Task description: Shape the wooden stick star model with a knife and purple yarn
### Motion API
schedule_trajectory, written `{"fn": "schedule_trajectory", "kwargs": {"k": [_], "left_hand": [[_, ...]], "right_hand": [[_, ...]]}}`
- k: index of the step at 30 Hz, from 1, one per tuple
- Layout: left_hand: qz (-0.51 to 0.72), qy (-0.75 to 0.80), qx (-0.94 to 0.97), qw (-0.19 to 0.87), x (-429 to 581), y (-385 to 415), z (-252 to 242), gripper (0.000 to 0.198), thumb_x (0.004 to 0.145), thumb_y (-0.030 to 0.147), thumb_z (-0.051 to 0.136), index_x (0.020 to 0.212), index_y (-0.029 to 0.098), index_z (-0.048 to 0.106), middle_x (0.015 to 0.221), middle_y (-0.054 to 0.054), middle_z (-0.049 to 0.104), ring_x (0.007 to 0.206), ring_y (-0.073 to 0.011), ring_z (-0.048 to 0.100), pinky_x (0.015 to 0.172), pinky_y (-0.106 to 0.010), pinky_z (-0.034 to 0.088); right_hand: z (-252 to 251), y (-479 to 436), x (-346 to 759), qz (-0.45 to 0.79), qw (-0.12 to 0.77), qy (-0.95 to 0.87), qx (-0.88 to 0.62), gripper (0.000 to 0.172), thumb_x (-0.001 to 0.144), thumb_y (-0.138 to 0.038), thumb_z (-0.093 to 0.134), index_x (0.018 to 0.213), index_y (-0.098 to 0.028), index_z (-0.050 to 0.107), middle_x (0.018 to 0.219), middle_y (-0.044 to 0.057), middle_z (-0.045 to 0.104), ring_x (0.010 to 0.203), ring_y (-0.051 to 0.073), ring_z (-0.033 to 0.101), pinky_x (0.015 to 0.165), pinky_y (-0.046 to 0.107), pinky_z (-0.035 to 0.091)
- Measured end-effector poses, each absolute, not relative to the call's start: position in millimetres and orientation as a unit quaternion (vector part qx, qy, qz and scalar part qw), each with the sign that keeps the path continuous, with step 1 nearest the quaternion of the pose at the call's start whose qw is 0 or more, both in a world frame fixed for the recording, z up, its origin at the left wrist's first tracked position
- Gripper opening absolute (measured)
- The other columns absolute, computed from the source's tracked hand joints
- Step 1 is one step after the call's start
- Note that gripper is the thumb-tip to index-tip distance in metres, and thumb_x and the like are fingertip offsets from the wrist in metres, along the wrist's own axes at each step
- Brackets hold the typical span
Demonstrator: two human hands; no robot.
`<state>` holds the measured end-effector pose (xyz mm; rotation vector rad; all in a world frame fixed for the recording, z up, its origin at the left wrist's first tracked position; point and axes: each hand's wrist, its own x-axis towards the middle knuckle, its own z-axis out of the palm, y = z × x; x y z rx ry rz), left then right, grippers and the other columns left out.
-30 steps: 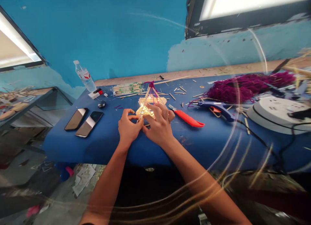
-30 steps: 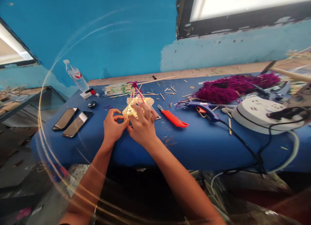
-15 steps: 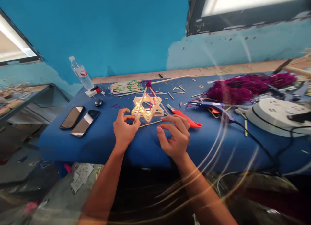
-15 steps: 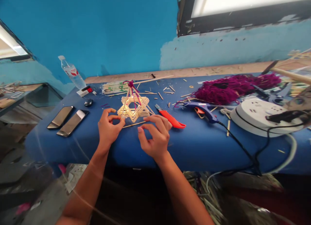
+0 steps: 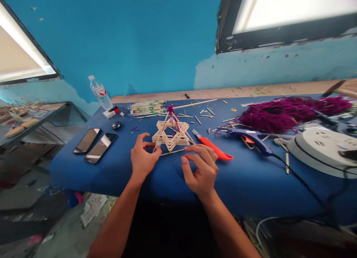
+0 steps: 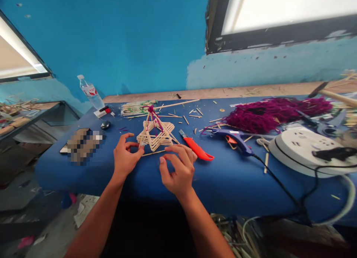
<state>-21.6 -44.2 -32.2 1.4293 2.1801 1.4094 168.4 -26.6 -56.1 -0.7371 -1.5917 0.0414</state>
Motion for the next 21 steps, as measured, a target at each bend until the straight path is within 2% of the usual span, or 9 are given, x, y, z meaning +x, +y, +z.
{"fn": "schedule_trajectory", "kwargs": {"k": [9,13,16,18,20,21], "left_hand": [[0.461,0.734,0.492,0.079,-19,-46,-33,0.055,0.076,0.039,0.078,0.126,0.026,0.056,0.081,0.006,0.073,0.059,-0.0136,0.055,0.065,-0.028,0.041],[0.484,0.709,0.509,0.062,-20,-50,-35,0.05,0.079,0.036,0.075,0.124,0.025,0.057,0.084,0.004,0.071,0.062,-0.0132,0.049,0.067,-0.028,0.043],[0.526,0.686,0.503,0.032,-23,-54,-41,0.042,0.083,0.033,0.073,0.121,0.024,0.058,0.088,0.002,0.068,0.064,-0.0123,0.048,0.063,-0.026,0.043],[0.575,0.656,0.489,0.003,-25,-59,-46,0.032,0.088,0.029,0.071,0.117,0.023,0.057,0.085,0.003,0.064,0.062,-0.0111,0.05,0.059,-0.024,0.043],[0.622,0.59,0.511,-0.062,-23,-69,-53,0.024,0.093,0.02,0.067,0.113,0.023,0.056,0.08,0.005,0.058,0.061,-0.0101,0.051,0.057,-0.022,0.042],[0.635,0.546,0.537,-0.105,-20,-77,-58,0.023,0.093,0.014,0.065,0.111,0.023,0.055,0.079,0.005,0.056,0.06,-0.0097,0.051,0.057,-0.021,0.042]], "right_hand": [[-55,-27,173,0.056,0.637,-0.707,-0.302,0.012,0.094,-0.015,0.069,0.086,-0.024,0.069,0.097,0.004,0.078,0.102,0.027,0.071,0.094,0.05,0.053],[-27,-24,184,0.069,0.641,-0.715,-0.27,0.012,0.092,-0.014,0.069,0.09,-0.025,0.071,0.098,0.005,0.077,0.096,0.026,0.071,0.088,0.048,0.058],[16,-3,206,0.01,0.648,-0.722,-0.243,0.014,0.092,-0.015,0.07,0.098,-0.026,0.075,0.1,0.006,0.077,0.092,0.024,0.072,0.083,0.046,0.057],[45,26,224,-0.046,0.632,-0.734,-0.245,0.013,0.096,-0.018,0.068,0.1,-0.025,0.078,0.097,0.004,0.078,0.093,0.021,0.073,0.087,0.045,0.056],[66,60,241,-0.125,0.588,-0.763,-0.238,0.019,0.102,-0.031,0.066,0.103,-0.02,0.081,0.099,0.005,0.078,0.093,0.019,0.072,0.084,0.043,0.053],[73,78,247,-0.135,0.556,-0.774,-0.272,0.027,0.103,-0.039,0.064,0.109,-0.019,0.081,0.104,0.006,0.078,0.1,0.02,0.072,0.089,0.046,0.051]]}}
